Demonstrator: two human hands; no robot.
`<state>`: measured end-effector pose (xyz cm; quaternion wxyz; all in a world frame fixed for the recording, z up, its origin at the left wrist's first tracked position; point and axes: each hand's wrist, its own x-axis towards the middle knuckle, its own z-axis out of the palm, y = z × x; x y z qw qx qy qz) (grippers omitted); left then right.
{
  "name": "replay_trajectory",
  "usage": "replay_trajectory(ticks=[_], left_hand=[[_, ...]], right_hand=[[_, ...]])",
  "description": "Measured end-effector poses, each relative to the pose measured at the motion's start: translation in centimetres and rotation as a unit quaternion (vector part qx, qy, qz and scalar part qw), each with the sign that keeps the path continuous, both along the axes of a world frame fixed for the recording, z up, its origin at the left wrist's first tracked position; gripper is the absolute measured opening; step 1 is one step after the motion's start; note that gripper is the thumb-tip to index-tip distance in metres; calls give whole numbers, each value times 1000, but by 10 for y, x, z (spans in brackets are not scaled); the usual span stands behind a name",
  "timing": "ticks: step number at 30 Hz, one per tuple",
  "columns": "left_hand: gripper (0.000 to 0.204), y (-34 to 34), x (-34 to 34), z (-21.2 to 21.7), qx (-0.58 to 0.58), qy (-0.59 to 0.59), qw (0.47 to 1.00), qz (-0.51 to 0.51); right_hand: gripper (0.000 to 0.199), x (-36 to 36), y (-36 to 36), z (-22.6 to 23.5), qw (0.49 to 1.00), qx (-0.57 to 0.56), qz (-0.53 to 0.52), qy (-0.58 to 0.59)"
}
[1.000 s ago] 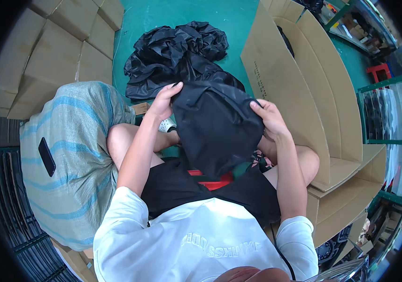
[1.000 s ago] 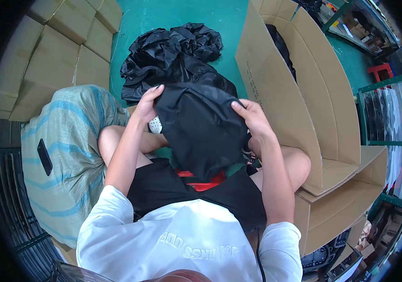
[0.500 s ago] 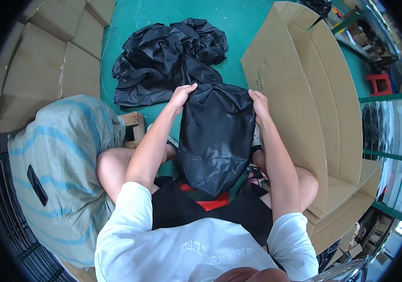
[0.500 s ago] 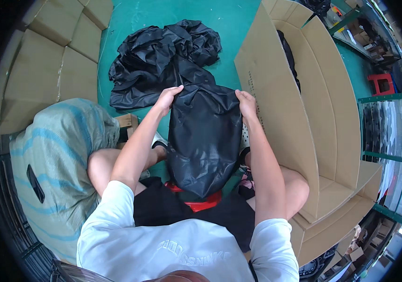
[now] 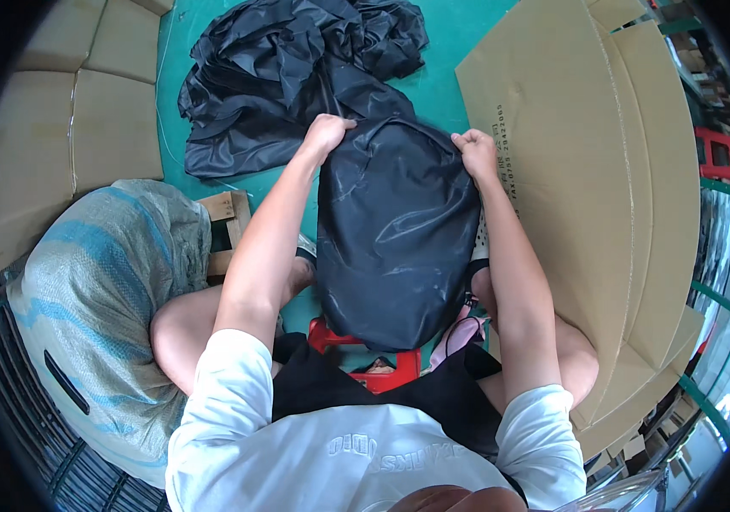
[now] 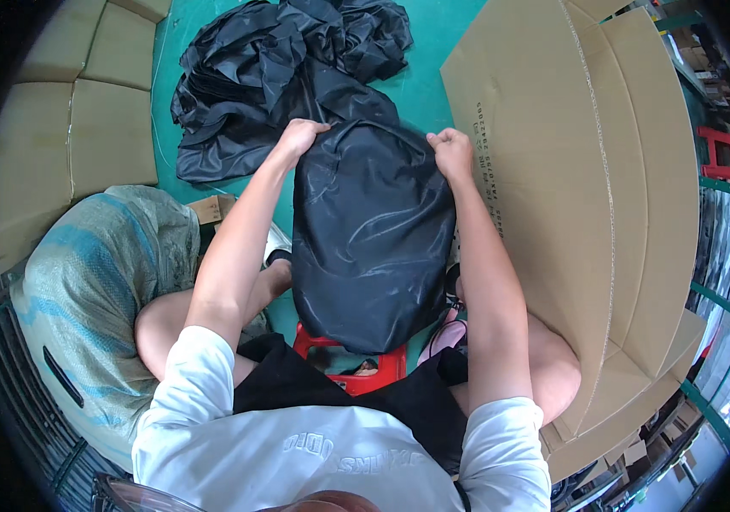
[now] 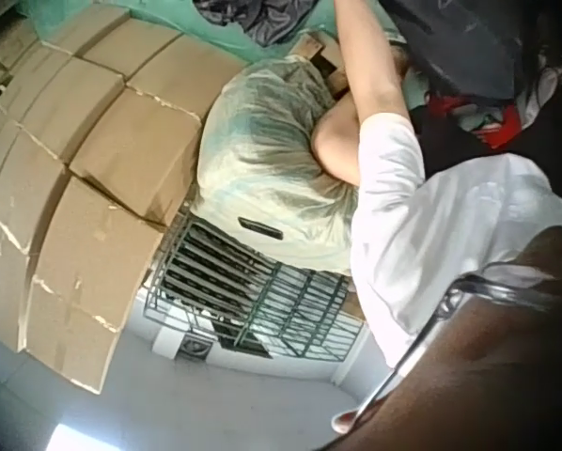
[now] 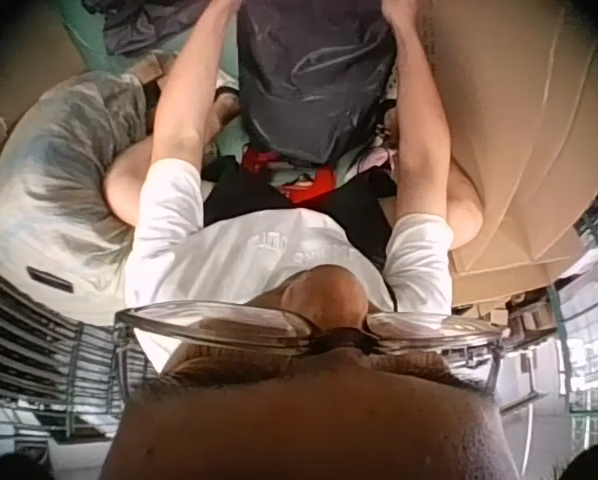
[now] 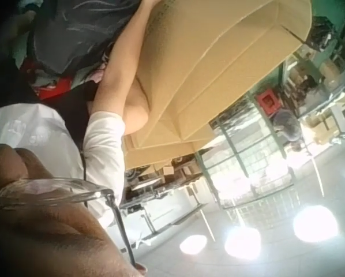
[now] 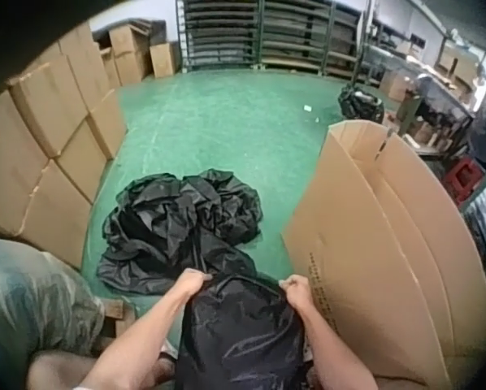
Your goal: Inspecting black fabric covers and placing them into cardboard boxes.
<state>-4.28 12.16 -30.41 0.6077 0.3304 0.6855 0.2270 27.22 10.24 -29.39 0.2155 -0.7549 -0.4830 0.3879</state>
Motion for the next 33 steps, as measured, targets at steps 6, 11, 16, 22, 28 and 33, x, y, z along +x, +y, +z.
replay_trajectory(ticks=[6,11,16,22,28,33], left_hand=[[33,-44,3,-27,-48,-43,997,45],[35,-88,-6,-4,46,-32,995,83],[38,-136,-10,-6,35,-197,963,179],[50,-181,-2,4,27,-169,961,219],[68,-253,7,7,29,-112,977,181],[54,-340,42,45,-34,-149,968,199]], right_hand=[[33,24,-20,-48,995,-36,-63,75],[31,34,-56,-32,962,-32,-140,230],[28,34,-111,2,871,-67,-182,451],[40,54,-169,-13,915,-89,-180,350],[64,66,-226,-34,866,-120,-222,432],[75,55,-283,7,759,-254,-239,549]])
